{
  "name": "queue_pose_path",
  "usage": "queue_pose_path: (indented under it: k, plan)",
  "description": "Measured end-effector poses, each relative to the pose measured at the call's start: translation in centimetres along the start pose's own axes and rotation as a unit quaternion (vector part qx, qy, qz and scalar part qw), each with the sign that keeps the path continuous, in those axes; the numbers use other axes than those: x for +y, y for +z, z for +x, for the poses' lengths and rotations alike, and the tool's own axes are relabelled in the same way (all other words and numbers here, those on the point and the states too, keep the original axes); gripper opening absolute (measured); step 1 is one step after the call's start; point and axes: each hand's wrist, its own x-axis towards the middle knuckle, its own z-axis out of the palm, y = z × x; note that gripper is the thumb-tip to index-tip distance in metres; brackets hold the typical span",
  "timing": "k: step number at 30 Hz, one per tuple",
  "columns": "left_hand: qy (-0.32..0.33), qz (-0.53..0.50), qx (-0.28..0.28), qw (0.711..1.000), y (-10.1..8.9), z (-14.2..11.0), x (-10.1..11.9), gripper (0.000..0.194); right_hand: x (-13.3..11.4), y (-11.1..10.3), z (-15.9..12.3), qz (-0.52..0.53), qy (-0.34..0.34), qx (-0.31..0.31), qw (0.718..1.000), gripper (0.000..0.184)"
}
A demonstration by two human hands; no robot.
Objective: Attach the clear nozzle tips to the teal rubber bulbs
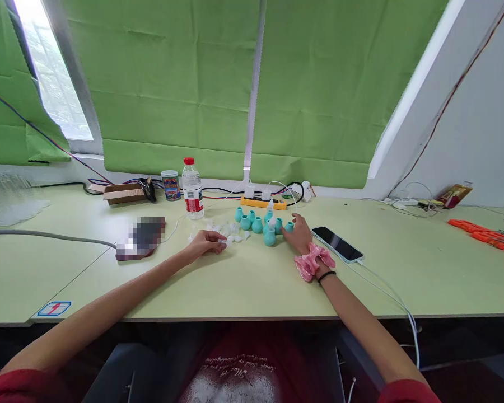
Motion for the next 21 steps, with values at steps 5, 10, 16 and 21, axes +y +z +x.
queue_pose_path:
  k: [5,10,16,21]
  plan:
    - [0.009,0.007,-0.023,1.000,0.1,-0.2,0.1,0.033,0.4,0.7,-0.3,-0.008,0.048,-0.039,0.998,0.043]
    - [0.019,0.007,-0.023,1.000,0.1,0.0,-0.1,0.033,-2.4,-1.4,-0.6,0.035,0.031,0.035,0.998,0.045]
    - [0.033,-0.017,-0.032,0.999,0.0,0.0,0.1,0.036,-10.0,-2.3,-3.8,0.239,-0.190,0.130,0.943,0.028]
    - [0.053,-0.042,-0.034,0.997,-0.4,-0.1,0.5,0.040,-14.0,-0.2,-7.0,0.062,-0.304,-0.175,0.934,0.016]
